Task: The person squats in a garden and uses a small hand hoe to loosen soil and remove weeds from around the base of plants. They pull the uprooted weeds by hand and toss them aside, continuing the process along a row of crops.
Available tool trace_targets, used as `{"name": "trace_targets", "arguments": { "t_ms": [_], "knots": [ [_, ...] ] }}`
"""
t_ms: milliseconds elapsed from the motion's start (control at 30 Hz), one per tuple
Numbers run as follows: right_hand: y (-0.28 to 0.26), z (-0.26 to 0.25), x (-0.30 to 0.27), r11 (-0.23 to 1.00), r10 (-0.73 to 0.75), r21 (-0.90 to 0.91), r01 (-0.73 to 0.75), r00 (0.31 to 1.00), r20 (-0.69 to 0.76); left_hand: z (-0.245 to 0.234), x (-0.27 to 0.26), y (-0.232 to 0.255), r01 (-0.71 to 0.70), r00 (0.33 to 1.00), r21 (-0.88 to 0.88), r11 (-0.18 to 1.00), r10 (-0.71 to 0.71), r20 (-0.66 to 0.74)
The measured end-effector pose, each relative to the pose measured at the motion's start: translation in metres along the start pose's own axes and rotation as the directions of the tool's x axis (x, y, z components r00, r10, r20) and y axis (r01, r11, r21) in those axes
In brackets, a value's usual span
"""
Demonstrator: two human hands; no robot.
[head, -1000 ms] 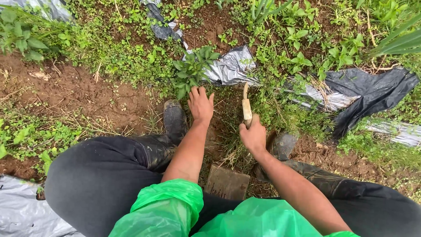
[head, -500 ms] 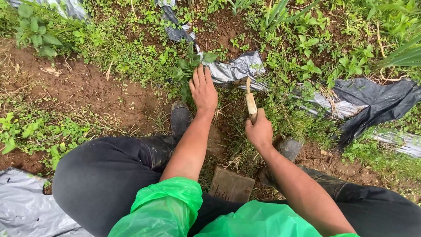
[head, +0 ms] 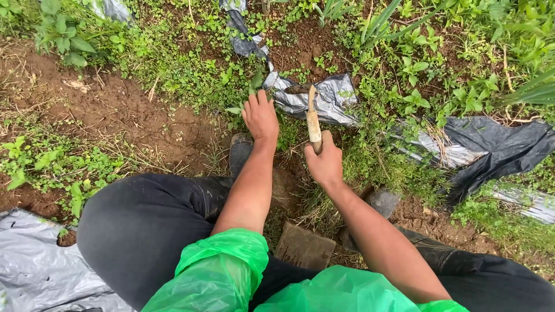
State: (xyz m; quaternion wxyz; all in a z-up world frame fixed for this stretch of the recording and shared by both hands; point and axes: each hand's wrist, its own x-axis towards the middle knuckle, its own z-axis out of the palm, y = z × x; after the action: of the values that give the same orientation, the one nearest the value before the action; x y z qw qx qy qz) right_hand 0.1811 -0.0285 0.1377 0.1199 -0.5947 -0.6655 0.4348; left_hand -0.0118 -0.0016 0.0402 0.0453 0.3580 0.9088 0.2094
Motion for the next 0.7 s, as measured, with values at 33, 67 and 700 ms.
{"name": "trace_targets", "arguments": {
  "t_ms": [33, 67, 700],
  "knots": [
    [-0.003, 0.003, 0.005, 1.0, -0.002, 0.001, 0.002, 1.0, 0.0, 0.003, -0.001, -0.001, 0.0, 1.0, 0.0, 1.0, 0.0, -0.002],
    [-0.007, 0.007, 0.009, 0.999, 0.0, 0.05, 0.0, 1.0, 0.006, 0.005, -0.002, -0.004, -0.021, 0.999, -0.008, 1.0, 0.02, -0.047],
    [0.0, 0.034, 0.025, 0.917, 0.037, 0.396, -0.038, 0.999, 0.009, -0.051, 0.057, 0.001, -0.195, 0.979, -0.087, 0.977, 0.189, -0.074]
  ]
}}
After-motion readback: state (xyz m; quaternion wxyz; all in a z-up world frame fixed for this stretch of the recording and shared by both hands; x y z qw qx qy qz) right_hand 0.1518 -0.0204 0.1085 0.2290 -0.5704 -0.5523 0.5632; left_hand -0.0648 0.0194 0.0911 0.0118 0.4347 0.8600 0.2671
